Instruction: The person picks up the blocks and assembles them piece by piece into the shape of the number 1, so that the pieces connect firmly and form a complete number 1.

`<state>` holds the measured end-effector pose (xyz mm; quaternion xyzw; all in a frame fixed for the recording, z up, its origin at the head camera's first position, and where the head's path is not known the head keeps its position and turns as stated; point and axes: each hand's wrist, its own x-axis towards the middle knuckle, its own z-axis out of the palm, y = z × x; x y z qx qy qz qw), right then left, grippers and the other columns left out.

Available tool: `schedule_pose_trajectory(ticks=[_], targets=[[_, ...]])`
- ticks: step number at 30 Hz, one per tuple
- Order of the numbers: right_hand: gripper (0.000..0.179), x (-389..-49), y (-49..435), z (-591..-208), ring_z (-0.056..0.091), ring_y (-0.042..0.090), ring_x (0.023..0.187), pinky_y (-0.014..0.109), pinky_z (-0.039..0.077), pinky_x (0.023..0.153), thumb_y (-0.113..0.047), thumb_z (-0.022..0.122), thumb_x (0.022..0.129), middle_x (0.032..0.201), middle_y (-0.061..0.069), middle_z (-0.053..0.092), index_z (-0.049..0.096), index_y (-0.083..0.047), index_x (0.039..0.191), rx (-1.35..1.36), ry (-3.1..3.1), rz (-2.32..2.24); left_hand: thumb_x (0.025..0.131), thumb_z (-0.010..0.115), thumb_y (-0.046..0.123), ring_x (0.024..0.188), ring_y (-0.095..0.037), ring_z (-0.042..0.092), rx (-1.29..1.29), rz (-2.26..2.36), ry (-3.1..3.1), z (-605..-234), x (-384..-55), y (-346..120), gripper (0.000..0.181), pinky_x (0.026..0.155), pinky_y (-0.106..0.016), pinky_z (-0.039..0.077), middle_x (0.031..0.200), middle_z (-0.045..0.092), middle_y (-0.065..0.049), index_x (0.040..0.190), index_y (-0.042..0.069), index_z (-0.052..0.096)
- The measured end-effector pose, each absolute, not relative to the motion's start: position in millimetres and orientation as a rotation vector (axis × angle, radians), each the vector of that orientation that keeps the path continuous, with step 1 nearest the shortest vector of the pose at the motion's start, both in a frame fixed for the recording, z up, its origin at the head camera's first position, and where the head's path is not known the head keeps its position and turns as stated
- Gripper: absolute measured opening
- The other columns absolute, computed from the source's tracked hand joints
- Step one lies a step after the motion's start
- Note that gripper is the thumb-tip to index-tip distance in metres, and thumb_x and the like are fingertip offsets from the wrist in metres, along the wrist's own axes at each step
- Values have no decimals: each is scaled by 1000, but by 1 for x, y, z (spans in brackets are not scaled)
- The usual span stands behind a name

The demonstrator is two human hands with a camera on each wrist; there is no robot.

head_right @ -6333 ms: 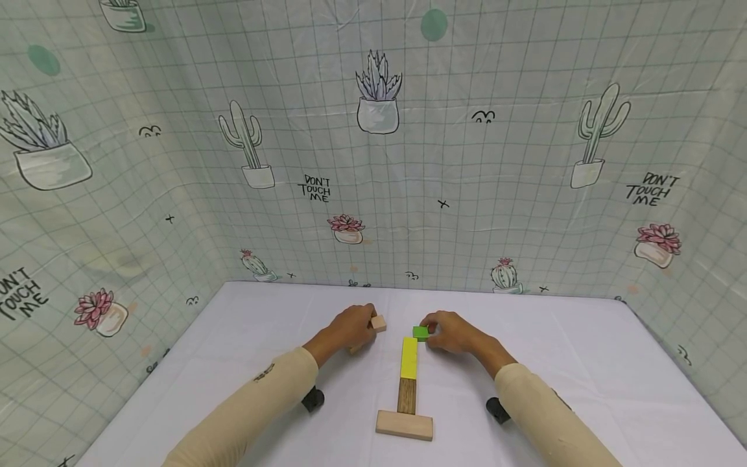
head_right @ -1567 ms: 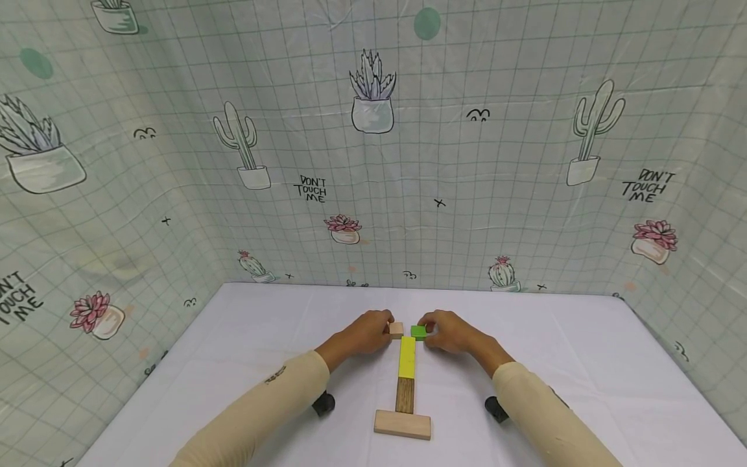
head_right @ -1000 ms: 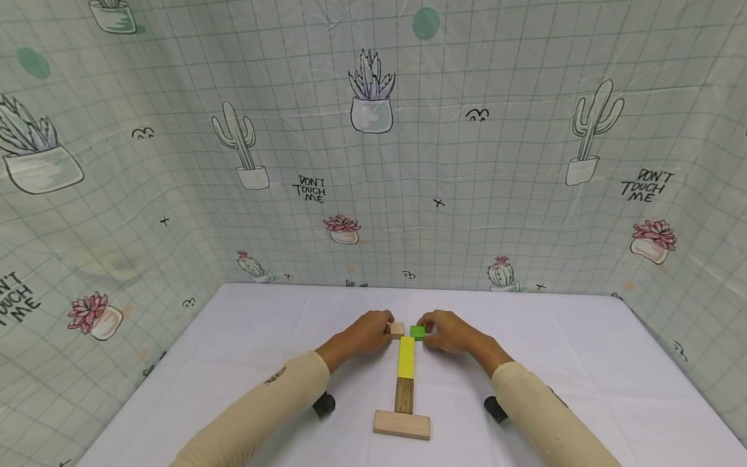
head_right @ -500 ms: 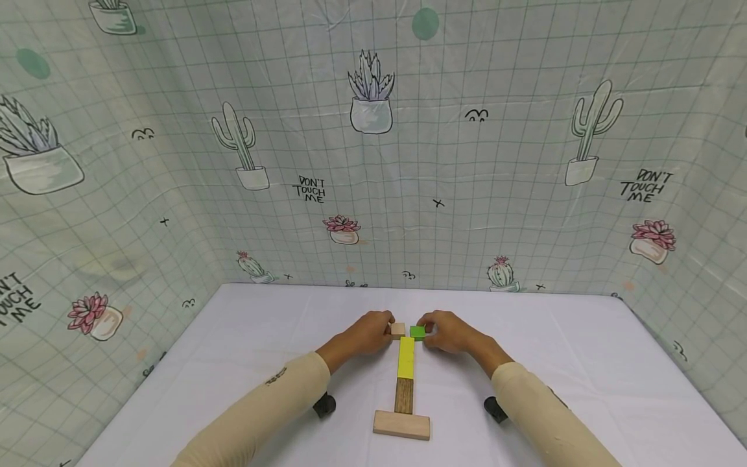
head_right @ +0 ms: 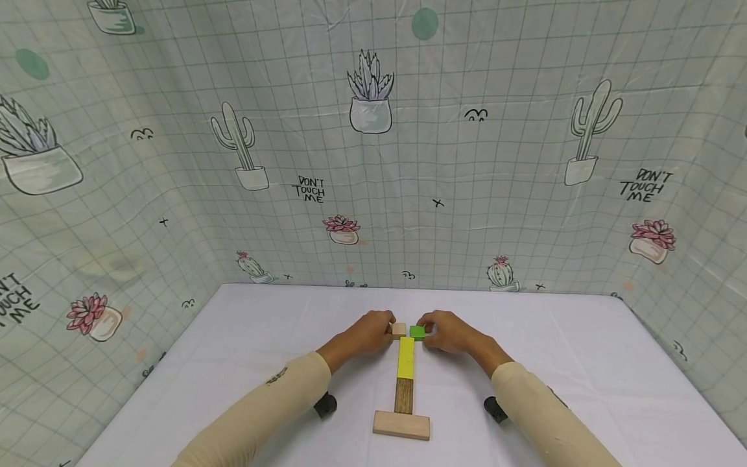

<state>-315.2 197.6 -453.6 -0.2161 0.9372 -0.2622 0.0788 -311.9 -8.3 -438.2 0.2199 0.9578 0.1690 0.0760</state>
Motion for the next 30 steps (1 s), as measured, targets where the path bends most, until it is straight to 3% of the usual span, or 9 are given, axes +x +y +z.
schedule_pose_trajectory(ticks=[30], targets=[[29, -315, 197, -454, 51, 19, 89, 41, 45, 82, -9, 69, 82, 93, -1, 58, 65, -10, 110, -624, 2807, -795, 90, 64, 14, 72, -8, 53, 657, 515, 2860, -440, -312, -4, 28, 64, -22, 48, 93, 66, -4, 115, 1, 60]])
